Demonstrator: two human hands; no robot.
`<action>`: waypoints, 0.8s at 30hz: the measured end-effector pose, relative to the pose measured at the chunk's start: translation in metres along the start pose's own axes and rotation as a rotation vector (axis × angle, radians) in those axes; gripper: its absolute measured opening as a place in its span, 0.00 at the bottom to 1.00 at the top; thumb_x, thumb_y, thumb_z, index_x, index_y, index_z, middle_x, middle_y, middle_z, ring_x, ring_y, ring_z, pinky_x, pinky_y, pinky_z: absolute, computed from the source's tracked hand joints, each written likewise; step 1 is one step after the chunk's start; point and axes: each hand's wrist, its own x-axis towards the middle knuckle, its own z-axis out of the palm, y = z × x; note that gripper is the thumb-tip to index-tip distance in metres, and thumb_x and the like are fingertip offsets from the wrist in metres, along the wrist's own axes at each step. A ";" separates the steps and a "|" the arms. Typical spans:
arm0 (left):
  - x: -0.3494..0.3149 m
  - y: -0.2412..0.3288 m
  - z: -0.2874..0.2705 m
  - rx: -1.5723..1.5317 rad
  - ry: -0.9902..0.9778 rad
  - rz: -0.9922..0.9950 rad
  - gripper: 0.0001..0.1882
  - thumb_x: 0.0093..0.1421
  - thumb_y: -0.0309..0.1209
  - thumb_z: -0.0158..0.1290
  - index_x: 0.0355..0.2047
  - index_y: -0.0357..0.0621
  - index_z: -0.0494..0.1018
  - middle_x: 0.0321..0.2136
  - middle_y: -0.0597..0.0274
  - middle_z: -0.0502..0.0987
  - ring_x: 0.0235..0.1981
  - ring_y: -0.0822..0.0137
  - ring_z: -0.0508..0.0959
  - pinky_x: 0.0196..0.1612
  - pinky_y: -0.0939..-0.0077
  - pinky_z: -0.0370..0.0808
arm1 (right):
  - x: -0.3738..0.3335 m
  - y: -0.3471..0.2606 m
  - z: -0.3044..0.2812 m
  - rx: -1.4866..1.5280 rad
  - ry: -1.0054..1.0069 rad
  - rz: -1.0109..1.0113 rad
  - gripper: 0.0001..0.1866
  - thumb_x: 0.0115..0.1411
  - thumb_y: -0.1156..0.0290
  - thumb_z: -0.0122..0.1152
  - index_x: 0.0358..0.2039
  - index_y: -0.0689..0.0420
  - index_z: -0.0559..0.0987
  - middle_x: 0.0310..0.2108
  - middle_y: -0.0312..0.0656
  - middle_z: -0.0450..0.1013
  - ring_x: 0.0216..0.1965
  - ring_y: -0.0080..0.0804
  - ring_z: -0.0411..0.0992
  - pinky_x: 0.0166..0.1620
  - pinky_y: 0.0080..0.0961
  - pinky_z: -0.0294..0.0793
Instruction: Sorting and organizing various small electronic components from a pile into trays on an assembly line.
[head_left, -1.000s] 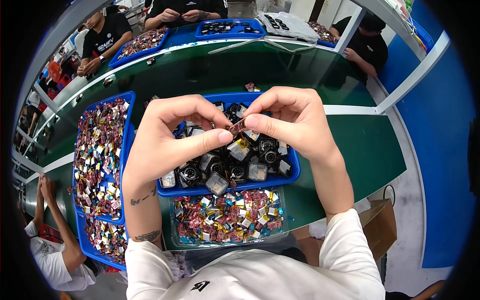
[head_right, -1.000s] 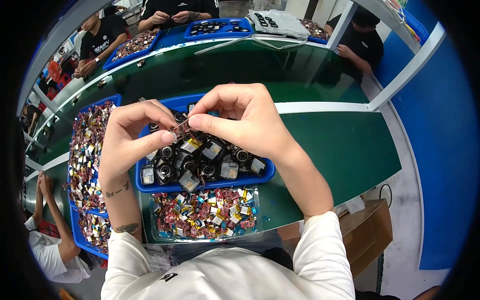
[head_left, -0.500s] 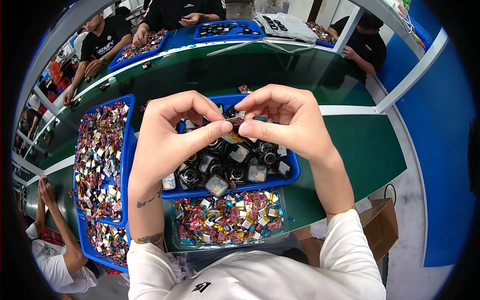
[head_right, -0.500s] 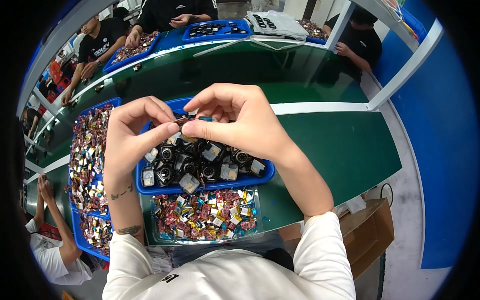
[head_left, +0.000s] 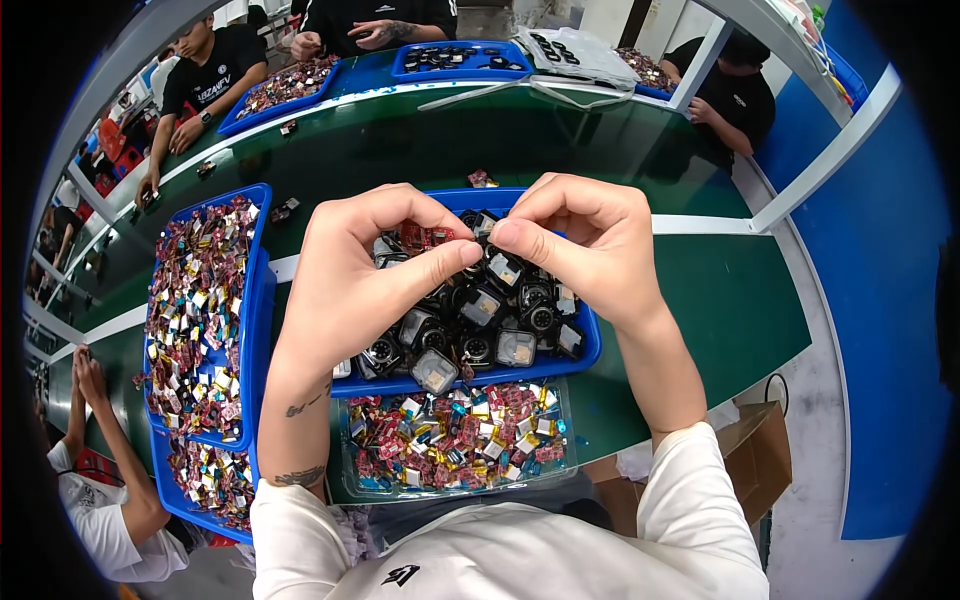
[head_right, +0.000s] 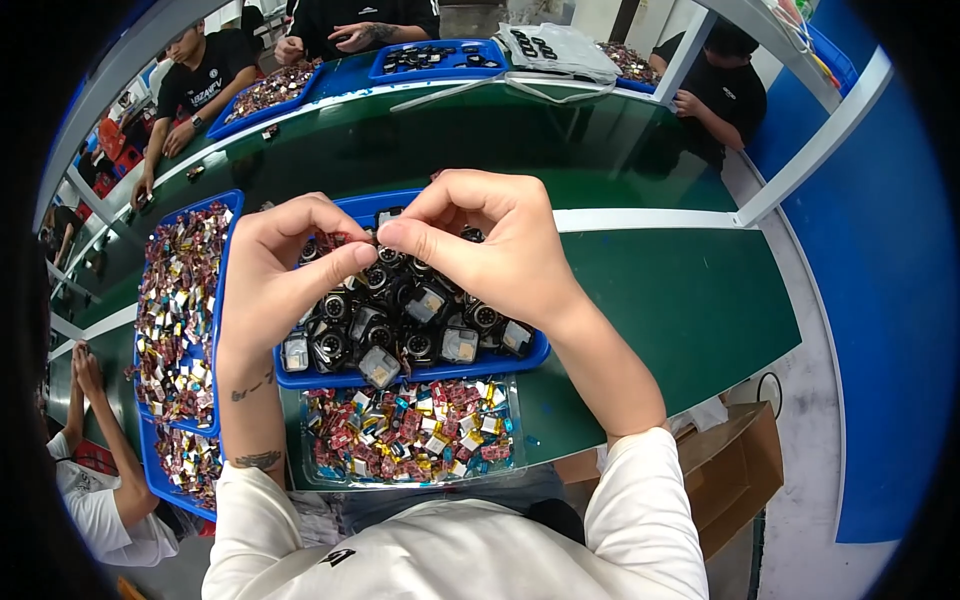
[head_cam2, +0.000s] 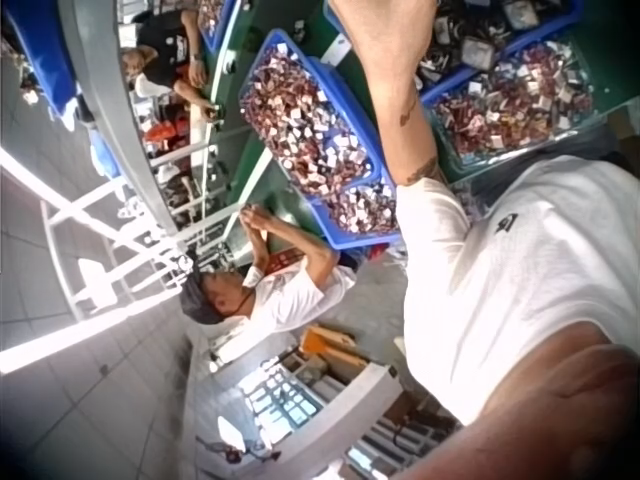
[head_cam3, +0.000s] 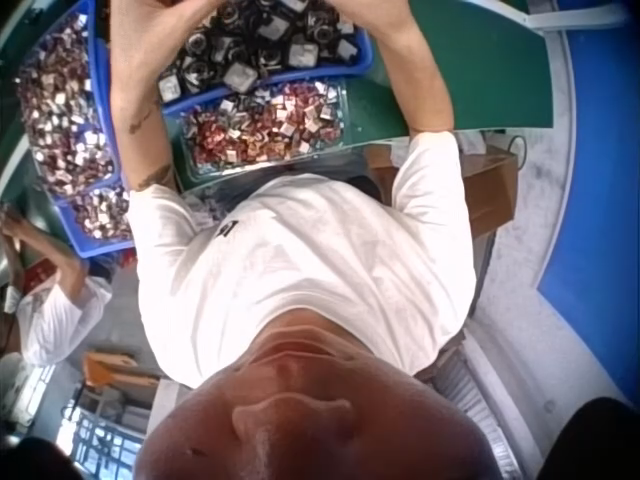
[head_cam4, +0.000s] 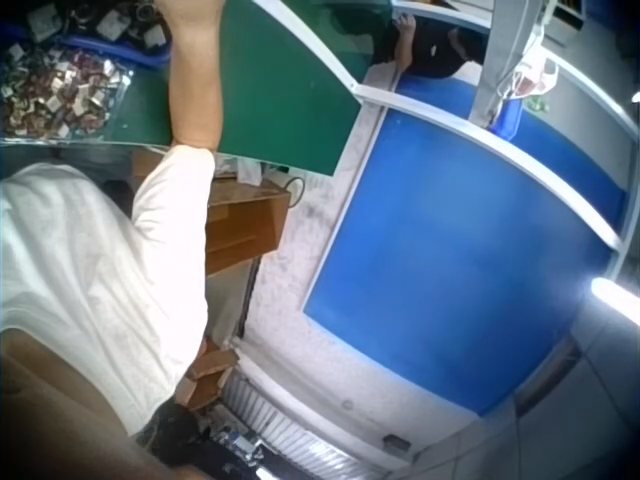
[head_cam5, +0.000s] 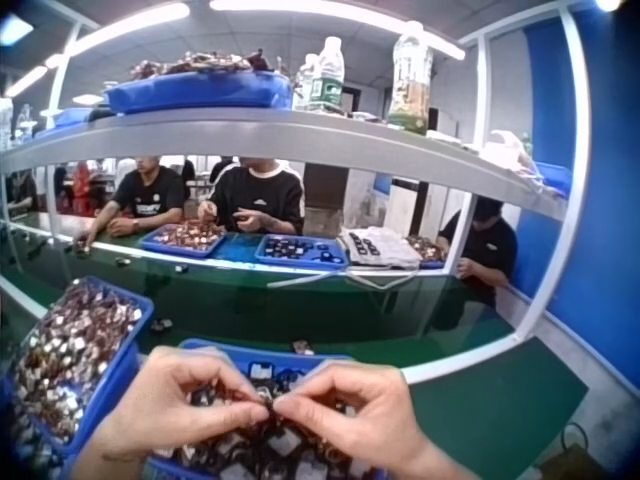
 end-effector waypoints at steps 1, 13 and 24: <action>0.000 -0.001 0.000 0.000 -0.001 0.000 0.06 0.49 0.20 0.62 0.28 0.33 0.76 0.27 0.62 0.76 0.30 0.76 0.74 0.34 0.83 0.69 | 0.000 0.001 -0.001 0.000 0.001 0.001 0.05 0.54 0.75 0.66 0.27 0.63 0.80 0.23 0.34 0.75 0.24 0.13 0.69 0.27 0.12 0.68; 0.001 -0.006 0.000 -0.258 -0.117 -0.045 0.05 0.53 0.23 0.59 0.27 0.33 0.75 0.25 0.64 0.74 0.29 0.76 0.71 0.32 0.83 0.67 | 0.000 0.010 0.002 0.388 -0.170 0.155 0.11 0.60 0.67 0.61 0.25 0.61 0.76 0.22 0.34 0.72 0.24 0.15 0.68 0.28 0.14 0.68; 0.003 -0.012 -0.010 -0.284 -0.094 -0.029 0.05 0.55 0.25 0.58 0.29 0.34 0.75 0.26 0.66 0.74 0.28 0.79 0.71 0.32 0.85 0.68 | 0.010 0.049 -0.008 -0.646 -0.121 0.097 0.07 0.51 0.76 0.59 0.32 0.59 0.79 0.30 0.46 0.76 0.30 0.42 0.75 0.36 0.31 0.74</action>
